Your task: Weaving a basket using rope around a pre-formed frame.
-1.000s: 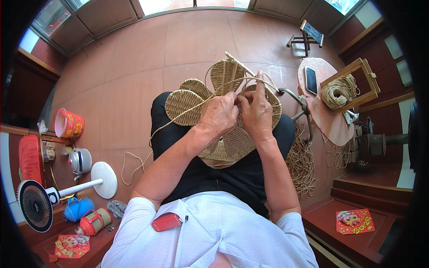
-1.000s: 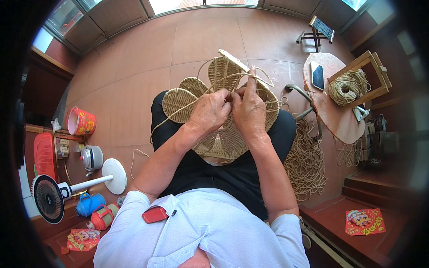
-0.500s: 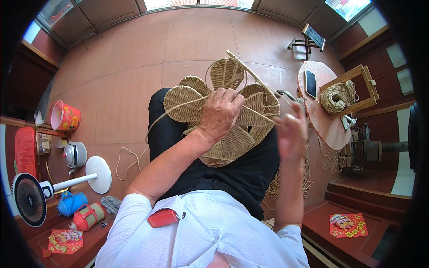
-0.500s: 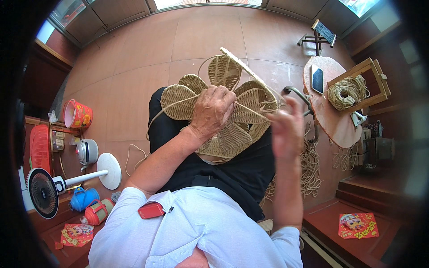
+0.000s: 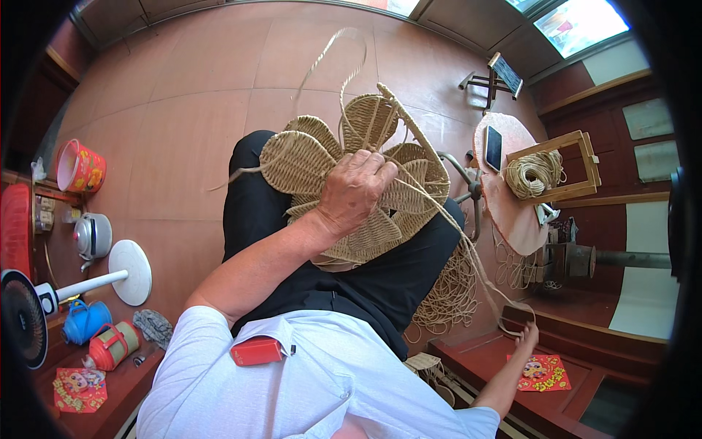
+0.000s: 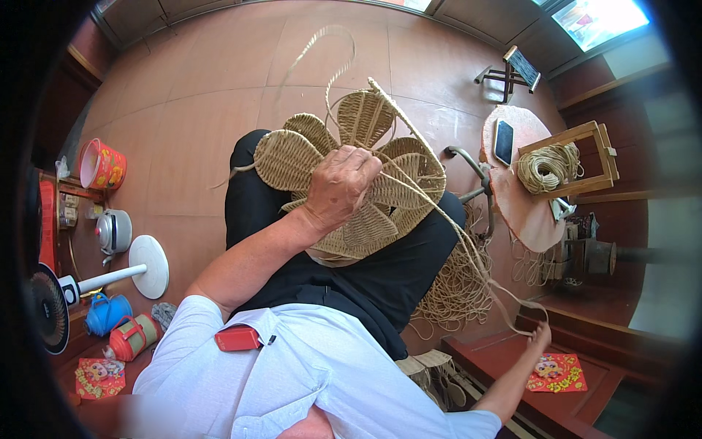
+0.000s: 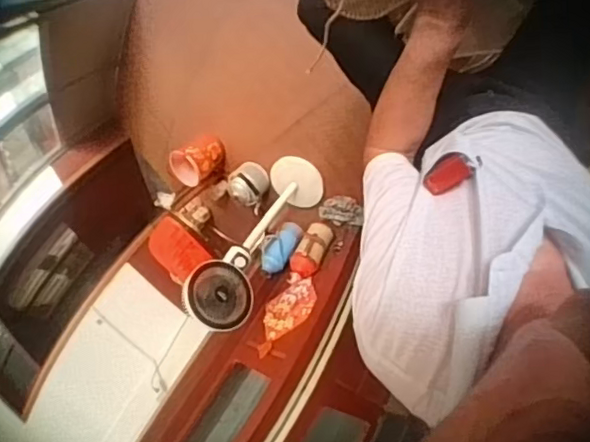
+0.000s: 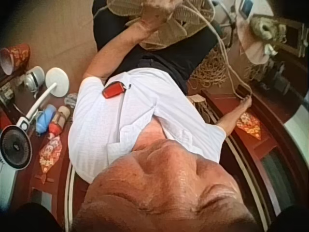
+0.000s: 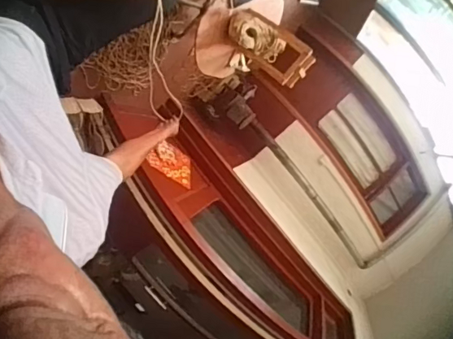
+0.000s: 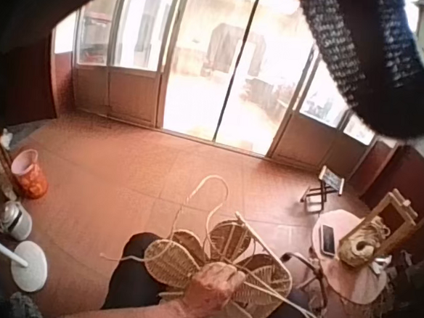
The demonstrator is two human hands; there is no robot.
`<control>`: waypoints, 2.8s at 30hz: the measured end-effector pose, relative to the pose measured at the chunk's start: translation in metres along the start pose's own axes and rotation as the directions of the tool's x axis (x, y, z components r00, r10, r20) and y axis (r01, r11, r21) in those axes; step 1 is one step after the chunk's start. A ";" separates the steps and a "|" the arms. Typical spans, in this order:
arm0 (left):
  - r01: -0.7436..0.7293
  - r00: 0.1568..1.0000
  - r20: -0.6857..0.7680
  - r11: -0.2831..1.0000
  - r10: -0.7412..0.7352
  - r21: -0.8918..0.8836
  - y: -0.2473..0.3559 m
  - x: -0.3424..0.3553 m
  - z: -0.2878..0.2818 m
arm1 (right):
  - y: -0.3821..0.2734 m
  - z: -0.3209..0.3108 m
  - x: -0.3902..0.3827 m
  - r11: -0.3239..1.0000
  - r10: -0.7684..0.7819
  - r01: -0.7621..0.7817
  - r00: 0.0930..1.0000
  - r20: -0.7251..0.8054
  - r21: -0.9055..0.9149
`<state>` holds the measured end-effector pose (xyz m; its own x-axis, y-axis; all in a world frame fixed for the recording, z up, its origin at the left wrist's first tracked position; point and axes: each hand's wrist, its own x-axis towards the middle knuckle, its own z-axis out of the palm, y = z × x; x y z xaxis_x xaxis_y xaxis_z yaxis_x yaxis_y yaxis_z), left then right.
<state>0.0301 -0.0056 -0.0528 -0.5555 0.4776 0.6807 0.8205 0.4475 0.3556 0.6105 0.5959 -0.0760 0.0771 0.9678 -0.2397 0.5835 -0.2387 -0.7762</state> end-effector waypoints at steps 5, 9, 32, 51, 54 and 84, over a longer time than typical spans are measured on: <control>-0.024 1.000 -0.019 0.997 0.022 -0.070 -0.004 -0.003 -0.002 | -0.119 0.248 -0.204 0.672 -0.727 0.719 0.595 0.341 0.177; -0.077 0.996 0.045 0.997 0.076 0.014 -0.005 0.000 -0.005 | -0.207 0.343 -0.397 0.073 -0.893 0.996 0.042 0.447 0.052; 0.008 0.996 0.085 0.997 -0.001 -0.082 -0.007 -0.002 -0.004 | 0.019 -0.036 -0.009 0.260 -0.350 0.052 0.936 -0.044 -0.964; 0.167 0.985 0.078 0.969 -0.155 -0.180 -0.014 0.012 -0.007 | -0.167 0.350 -0.356 0.409 -0.871 0.886 0.309 0.382 0.217; 0.206 0.977 0.090 0.968 -0.195 -0.142 -0.014 0.020 -0.003 | -0.160 0.294 -0.247 0.630 -0.739 0.769 0.637 0.220 -0.110; 0.370 0.872 0.381 0.923 -0.307 -0.102 -0.006 0.021 -0.010 | -0.239 0.443 -0.495 0.386 -0.863 0.820 0.159 0.479 0.423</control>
<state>0.0145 -0.0064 -0.0341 -0.7879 0.5671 0.2401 0.5659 0.5130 0.6454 0.0745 0.1381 -0.0308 -0.8789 0.3217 0.3522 -0.0533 0.6674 -0.7427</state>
